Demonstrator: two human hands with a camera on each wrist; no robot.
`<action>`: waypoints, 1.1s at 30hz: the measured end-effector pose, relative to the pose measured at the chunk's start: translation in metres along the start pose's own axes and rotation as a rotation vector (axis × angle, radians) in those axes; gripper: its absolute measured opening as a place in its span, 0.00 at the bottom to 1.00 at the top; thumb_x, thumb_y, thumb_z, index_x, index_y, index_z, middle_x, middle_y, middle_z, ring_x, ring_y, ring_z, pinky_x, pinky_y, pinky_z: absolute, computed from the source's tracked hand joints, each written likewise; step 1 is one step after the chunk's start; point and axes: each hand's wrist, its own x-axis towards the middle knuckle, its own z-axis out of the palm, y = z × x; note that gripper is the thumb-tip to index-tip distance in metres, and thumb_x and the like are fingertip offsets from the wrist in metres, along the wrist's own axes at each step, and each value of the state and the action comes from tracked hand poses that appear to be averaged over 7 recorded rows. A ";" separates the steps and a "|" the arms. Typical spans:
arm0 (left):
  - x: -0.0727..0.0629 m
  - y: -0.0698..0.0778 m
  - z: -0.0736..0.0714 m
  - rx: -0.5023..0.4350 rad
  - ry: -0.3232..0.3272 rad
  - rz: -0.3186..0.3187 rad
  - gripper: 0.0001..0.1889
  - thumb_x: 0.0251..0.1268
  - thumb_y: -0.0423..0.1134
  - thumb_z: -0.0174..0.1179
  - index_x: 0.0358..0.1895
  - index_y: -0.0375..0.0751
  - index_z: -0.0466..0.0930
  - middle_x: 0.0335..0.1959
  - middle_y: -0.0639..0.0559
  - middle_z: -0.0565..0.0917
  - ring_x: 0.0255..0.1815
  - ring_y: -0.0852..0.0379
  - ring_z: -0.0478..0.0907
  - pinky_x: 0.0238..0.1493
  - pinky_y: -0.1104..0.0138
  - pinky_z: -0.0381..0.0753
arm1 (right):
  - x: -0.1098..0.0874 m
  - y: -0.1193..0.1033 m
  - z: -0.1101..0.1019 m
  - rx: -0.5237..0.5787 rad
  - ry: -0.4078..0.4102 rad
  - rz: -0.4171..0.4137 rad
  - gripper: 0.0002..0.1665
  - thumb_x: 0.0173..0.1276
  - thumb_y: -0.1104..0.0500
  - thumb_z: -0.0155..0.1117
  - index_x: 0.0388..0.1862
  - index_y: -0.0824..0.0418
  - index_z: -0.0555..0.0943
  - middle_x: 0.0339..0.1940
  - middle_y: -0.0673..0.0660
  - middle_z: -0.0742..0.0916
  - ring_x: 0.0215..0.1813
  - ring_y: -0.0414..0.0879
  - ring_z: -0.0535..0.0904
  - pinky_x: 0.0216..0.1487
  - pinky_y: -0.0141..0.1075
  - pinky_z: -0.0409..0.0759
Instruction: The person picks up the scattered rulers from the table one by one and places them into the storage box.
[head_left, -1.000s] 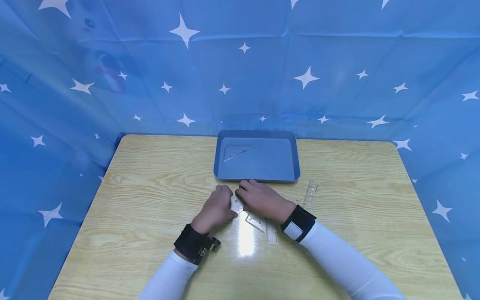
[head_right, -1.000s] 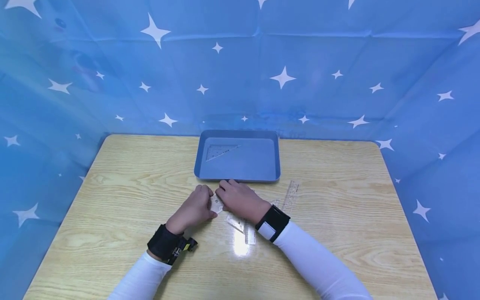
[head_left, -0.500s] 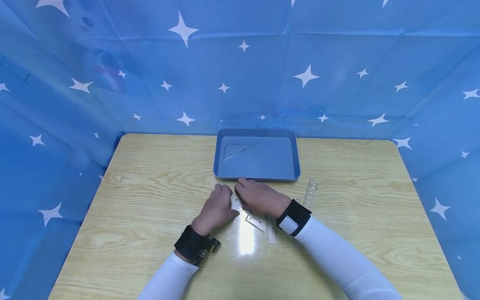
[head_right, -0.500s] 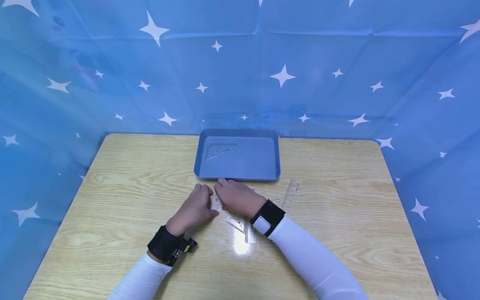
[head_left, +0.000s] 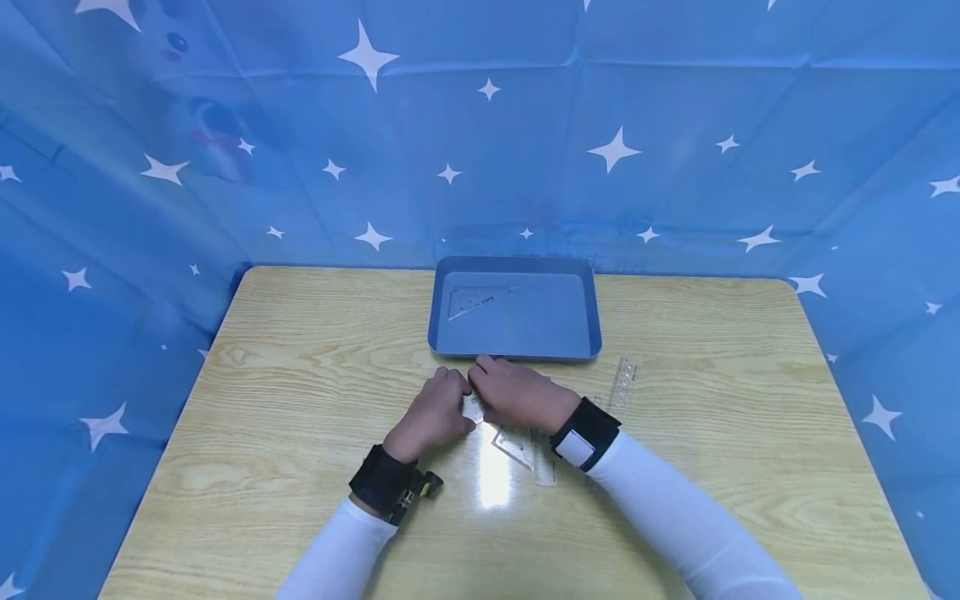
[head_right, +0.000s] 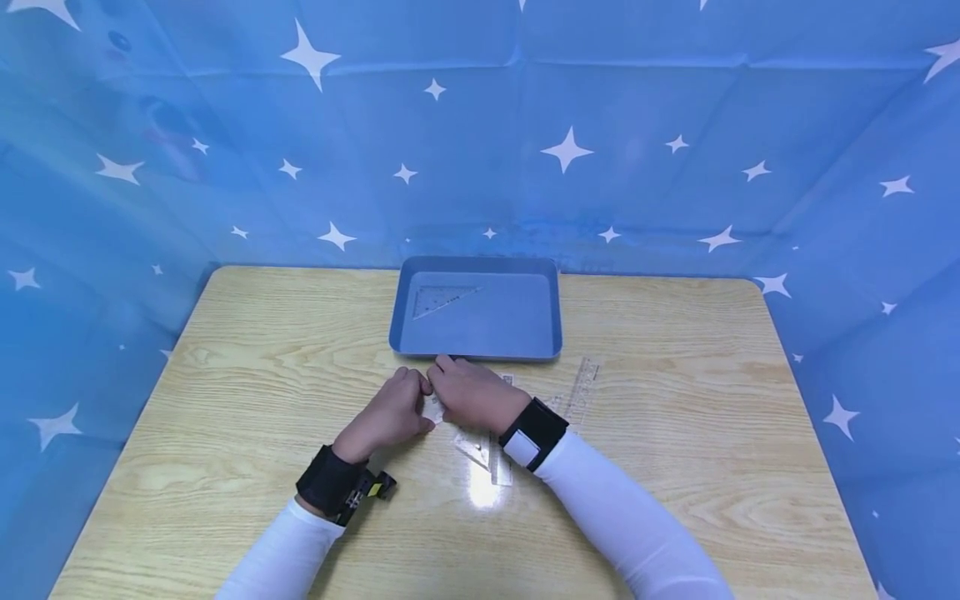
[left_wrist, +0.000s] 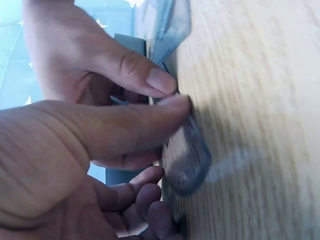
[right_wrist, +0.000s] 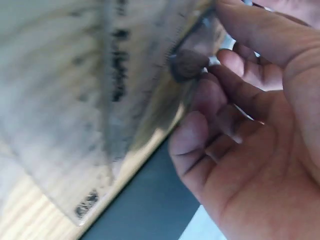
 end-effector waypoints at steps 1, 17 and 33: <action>0.000 0.000 0.000 -0.001 0.003 -0.001 0.24 0.47 0.31 0.79 0.47 0.30 0.77 0.42 0.43 0.74 0.45 0.48 0.70 0.49 0.57 0.75 | 0.001 0.000 -0.001 0.002 -0.012 0.007 0.20 0.64 0.59 0.74 0.50 0.61 0.75 0.43 0.54 0.75 0.39 0.45 0.70 0.44 0.39 0.78; -0.002 0.001 -0.001 0.021 0.018 -0.016 0.28 0.47 0.33 0.80 0.50 0.30 0.76 0.42 0.44 0.73 0.44 0.50 0.70 0.48 0.58 0.78 | -0.002 -0.001 -0.001 0.002 -0.024 0.027 0.30 0.65 0.53 0.76 0.61 0.63 0.76 0.51 0.56 0.77 0.47 0.46 0.76 0.53 0.40 0.81; -0.007 0.002 0.001 0.010 0.046 -0.034 0.33 0.46 0.38 0.82 0.52 0.29 0.73 0.46 0.41 0.72 0.46 0.47 0.72 0.50 0.56 0.78 | -0.002 -0.001 0.003 0.204 -0.028 0.141 0.28 0.58 0.56 0.78 0.54 0.59 0.77 0.48 0.52 0.76 0.43 0.43 0.76 0.45 0.38 0.81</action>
